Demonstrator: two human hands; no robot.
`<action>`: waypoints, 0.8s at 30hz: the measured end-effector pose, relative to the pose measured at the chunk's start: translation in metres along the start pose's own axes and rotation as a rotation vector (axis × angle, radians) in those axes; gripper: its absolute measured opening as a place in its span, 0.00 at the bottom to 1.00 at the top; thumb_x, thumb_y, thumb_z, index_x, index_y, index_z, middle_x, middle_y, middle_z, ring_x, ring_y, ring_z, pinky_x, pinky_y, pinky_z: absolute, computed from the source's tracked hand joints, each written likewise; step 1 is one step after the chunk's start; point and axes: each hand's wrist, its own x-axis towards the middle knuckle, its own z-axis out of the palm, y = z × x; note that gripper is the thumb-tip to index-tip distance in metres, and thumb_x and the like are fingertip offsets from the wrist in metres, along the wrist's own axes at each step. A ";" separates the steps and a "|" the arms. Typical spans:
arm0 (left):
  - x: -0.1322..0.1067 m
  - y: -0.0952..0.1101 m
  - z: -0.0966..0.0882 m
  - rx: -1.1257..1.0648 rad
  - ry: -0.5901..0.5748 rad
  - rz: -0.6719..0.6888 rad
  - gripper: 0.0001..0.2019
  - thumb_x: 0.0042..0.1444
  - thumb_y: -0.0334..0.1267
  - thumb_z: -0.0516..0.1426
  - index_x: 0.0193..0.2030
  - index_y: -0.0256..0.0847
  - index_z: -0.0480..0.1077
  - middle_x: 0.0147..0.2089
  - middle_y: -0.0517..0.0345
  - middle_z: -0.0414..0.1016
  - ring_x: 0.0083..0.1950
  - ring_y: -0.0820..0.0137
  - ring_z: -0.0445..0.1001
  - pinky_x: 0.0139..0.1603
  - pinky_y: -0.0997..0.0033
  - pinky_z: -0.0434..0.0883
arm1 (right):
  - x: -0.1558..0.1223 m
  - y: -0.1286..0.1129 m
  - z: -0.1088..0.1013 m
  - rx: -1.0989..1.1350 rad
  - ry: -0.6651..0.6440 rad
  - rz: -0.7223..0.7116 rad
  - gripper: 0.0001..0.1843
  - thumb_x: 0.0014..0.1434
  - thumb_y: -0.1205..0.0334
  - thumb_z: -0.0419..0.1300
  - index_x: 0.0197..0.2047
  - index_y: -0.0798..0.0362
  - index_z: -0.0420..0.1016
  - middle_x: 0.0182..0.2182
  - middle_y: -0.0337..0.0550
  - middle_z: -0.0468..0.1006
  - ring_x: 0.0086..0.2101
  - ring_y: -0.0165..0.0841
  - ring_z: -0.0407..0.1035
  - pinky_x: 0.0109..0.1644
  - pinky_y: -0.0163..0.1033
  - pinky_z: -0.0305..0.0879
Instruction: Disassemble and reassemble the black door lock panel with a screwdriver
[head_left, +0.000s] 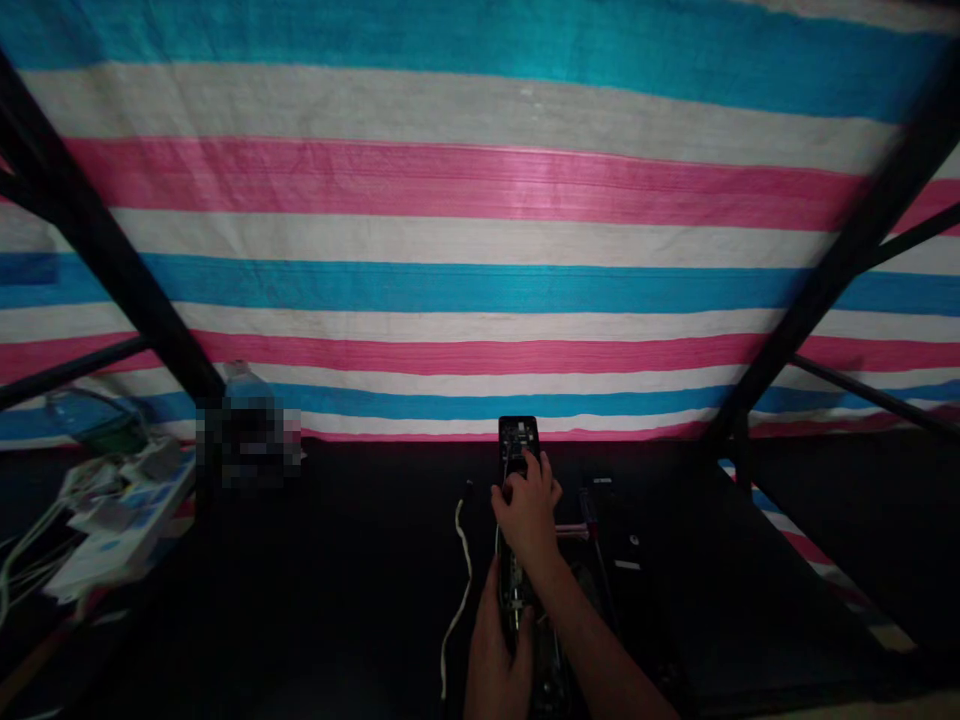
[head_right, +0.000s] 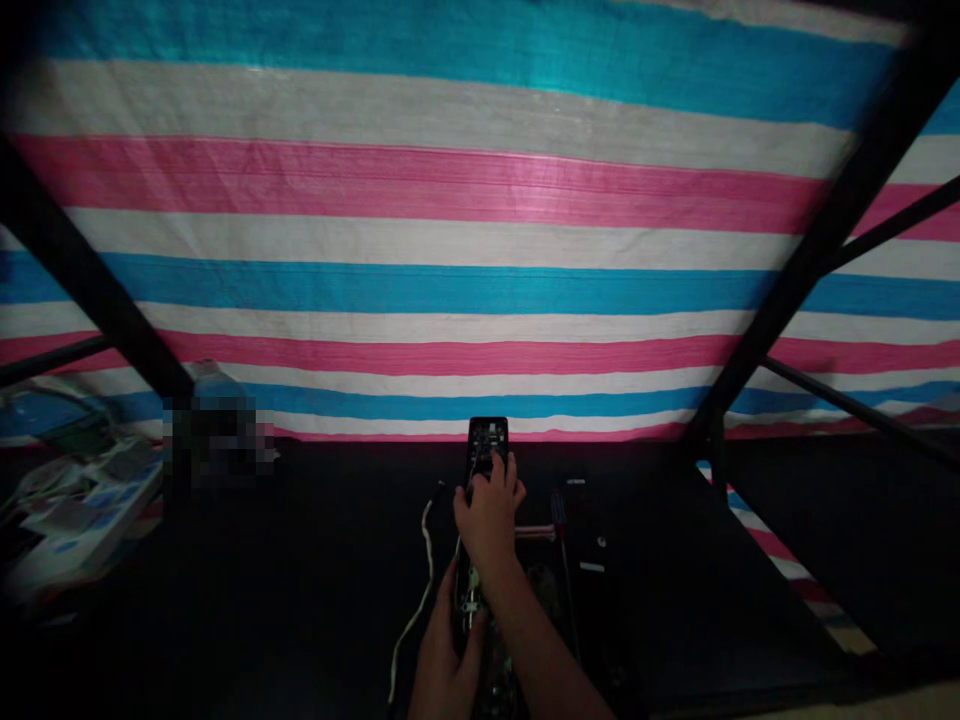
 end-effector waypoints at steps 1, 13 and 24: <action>0.000 0.000 0.000 0.008 0.000 0.003 0.30 0.67 0.44 0.50 0.73 0.36 0.53 0.75 0.44 0.56 0.76 0.58 0.54 0.75 0.52 0.53 | 0.002 0.004 -0.002 0.047 0.002 0.013 0.06 0.59 0.62 0.64 0.32 0.53 0.80 0.65 0.55 0.66 0.68 0.56 0.49 0.64 0.64 0.51; 0.000 -0.003 0.003 0.017 0.017 0.009 0.31 0.66 0.46 0.52 0.73 0.38 0.53 0.74 0.44 0.60 0.74 0.56 0.60 0.72 0.53 0.60 | 0.012 0.050 -0.005 0.318 -0.219 -0.001 0.07 0.57 0.62 0.64 0.35 0.50 0.86 0.72 0.48 0.56 0.71 0.53 0.45 0.70 0.62 0.46; 0.000 -0.003 0.004 0.033 0.031 0.000 0.31 0.67 0.48 0.51 0.74 0.40 0.52 0.74 0.44 0.60 0.73 0.56 0.60 0.72 0.50 0.60 | 0.018 0.042 -0.007 0.309 -0.250 0.043 0.04 0.53 0.65 0.67 0.32 0.48 0.85 0.73 0.42 0.52 0.71 0.53 0.44 0.69 0.65 0.44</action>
